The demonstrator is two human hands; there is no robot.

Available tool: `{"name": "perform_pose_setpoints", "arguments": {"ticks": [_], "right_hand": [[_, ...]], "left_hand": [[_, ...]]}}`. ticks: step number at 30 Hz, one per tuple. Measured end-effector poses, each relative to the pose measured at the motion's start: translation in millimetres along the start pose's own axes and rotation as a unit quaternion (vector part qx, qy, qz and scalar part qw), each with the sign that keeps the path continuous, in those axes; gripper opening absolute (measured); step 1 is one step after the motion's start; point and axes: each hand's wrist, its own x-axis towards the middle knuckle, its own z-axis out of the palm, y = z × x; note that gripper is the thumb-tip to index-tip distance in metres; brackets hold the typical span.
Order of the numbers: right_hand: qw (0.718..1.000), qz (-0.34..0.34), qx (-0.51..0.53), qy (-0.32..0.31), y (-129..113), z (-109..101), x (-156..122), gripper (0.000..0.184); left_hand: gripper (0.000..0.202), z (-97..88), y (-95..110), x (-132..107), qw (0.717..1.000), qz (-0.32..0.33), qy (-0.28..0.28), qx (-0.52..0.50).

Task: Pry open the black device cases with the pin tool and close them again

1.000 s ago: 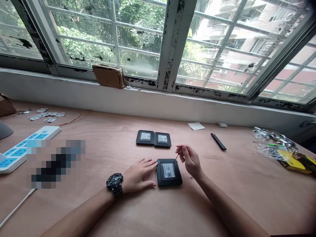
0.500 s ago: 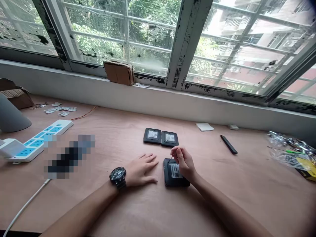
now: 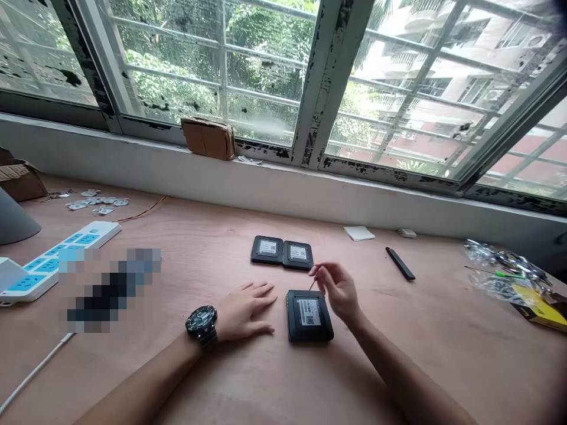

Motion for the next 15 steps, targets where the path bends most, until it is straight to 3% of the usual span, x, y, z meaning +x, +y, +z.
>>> {"name": "perform_pose_setpoints", "arguments": {"ticks": [2,5,8,11,15], "right_hand": [[0.993,-0.032,-0.101,0.048,0.9,-24.4,0.3,0.028],[0.943,-0.028,-0.323,-0.077,12.5,-64.4,-6.7,0.028],[0.899,0.010,-0.416,-0.139,30.9,-92.7,-22.6,0.033],[0.888,0.022,-0.435,-0.150,41.8,-103.6,-36.4,0.035],[0.901,0.019,-0.415,-0.127,34.0,-95.9,-37.3,0.035]], "left_hand": [[0.076,-1.2,1.7,0.1,1.000,-0.001,0.000,0.002],[0.079,-2.0,5.2,1.8,1.000,-0.004,0.010,0.002],[0.099,0.9,9.7,7.1,0.999,-0.017,0.032,-0.010],[0.114,6.9,17.4,15.9,0.999,-0.008,0.040,-0.020],[0.120,15.4,33.2,29.1,0.999,0.025,0.036,-0.023]]}}
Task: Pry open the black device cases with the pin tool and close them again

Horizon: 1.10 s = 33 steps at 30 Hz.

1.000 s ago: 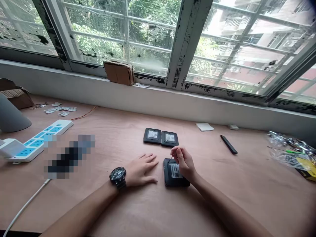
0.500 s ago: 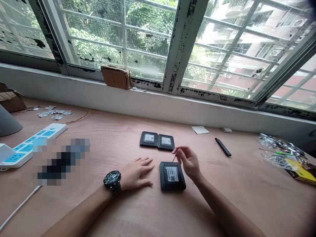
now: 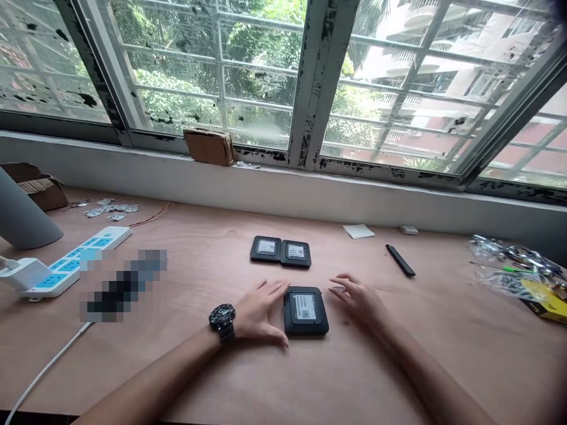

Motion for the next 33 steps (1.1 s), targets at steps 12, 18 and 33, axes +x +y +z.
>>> {"name": "perform_pose_setpoints", "arguments": {"ticks": [12,18,33], "right_hand": [[0.992,0.047,0.048,-0.106,-52.3,10.3,29.6,0.035],[0.993,0.040,-0.037,-0.101,-67.1,18.4,43.5,0.063],[0.996,0.053,-0.045,-0.048,-65.8,48.5,45.9,0.057]], "left_hand": [[0.127,11.8,5.9,17.2,0.999,-0.016,0.034,-0.004],[0.129,10.3,-0.2,16.4,0.999,-0.015,0.031,-0.040],[0.139,10.6,-6.5,8.9,0.994,-0.050,-0.011,-0.093]]}}
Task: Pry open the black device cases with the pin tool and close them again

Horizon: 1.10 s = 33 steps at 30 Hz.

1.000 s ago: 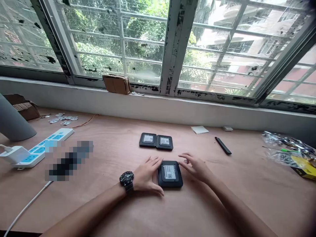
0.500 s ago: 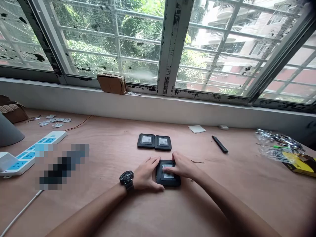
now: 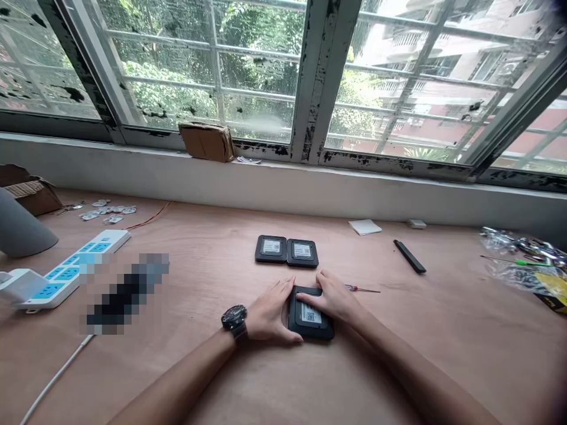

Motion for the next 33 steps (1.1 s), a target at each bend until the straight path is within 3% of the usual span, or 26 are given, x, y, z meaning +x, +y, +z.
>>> {"name": "perform_pose_setpoints", "arguments": {"ticks": [8,12,16,21,24,26,30,33], "right_hand": [[0.999,-0.001,0.031,-0.015,-1.0,-6.4,2.2,0.060],[0.994,-0.052,0.095,-0.006,-5.8,-20.3,1.4,0.054],[0.977,-0.074,0.191,-0.060,-11.9,-40.2,-2.7,0.046],[0.968,-0.086,0.231,-0.042,-7.7,-76.6,-10.0,0.036],[0.981,-0.114,0.152,-0.049,-3.2,-96.0,-14.4,0.027],[0.981,-0.180,0.055,-0.043,-3.2,-102.0,-15.9,0.019],[0.936,-0.343,-0.081,0.009,-1.6,-97.4,-20.1,0.005],[0.919,-0.373,-0.114,0.050,13.7,-84.2,-30.8,0.013]], "left_hand": [[0.140,-0.6,1.2,-1.5,1.000,-0.005,0.005,-0.006],[0.144,-1.8,3.8,-0.5,1.000,-0.004,0.021,-0.010],[0.143,-4.0,10.8,-2.1,0.999,0.003,0.032,0.006],[0.126,-2.8,18.6,-44.3,0.984,-0.051,0.097,0.142],[0.113,-1.2,18.4,-77.3,0.962,-0.082,0.137,0.219],[0.104,-3.9,17.3,-87.7,0.955,-0.087,0.145,0.244],[0.107,-18.9,10.8,-79.4,0.965,-0.103,0.103,0.218],[0.110,-30.5,1.7,-68.9,0.977,-0.093,0.069,0.178]]}}
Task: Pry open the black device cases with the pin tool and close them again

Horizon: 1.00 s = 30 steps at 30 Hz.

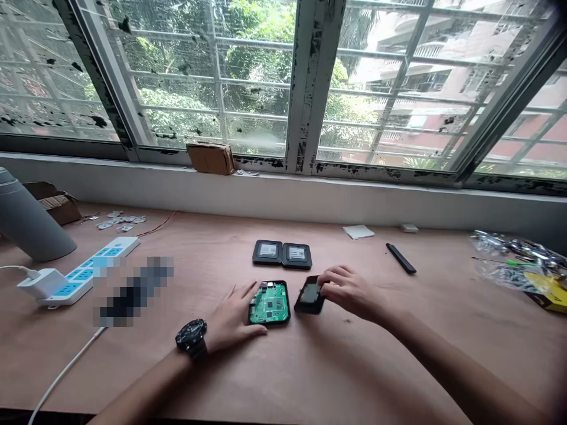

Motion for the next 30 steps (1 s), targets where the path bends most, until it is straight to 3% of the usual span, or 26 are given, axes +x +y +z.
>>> {"name": "perform_pose_setpoints", "arguments": {"ticks": [6,11,17,21,25,30], "right_hand": [[0.998,0.035,-0.021,0.039,0.8,43.0,-56.8,0.021],[0.994,0.099,-0.012,0.032,-4.6,63.5,-73.1,0.028],[0.964,0.221,0.144,0.009,-13.2,57.0,-79.4,0.032],[0.936,0.303,0.174,-0.047,-15.2,44.9,-96.0,0.055],[0.931,0.302,0.159,-0.132,-15.2,42.6,-106.3,0.094],[0.934,0.283,0.146,-0.160,-16.6,47.3,-103.6,0.105]], "left_hand": [[0.113,-2.4,-11.8,4.4,0.998,0.037,-0.009,-0.051],[0.115,0.9,-6.7,4.0,0.997,0.051,-0.018,-0.053],[0.130,10.3,-13.9,-1.2,0.999,0.040,-0.009,0.010],[0.114,11.1,-24.8,-11.6,0.996,0.032,-0.037,0.070],[0.104,10.5,-27.8,-15.8,0.994,0.034,-0.053,0.092],[0.105,12.5,-28.1,-14.2,0.993,0.041,-0.054,0.093]]}}
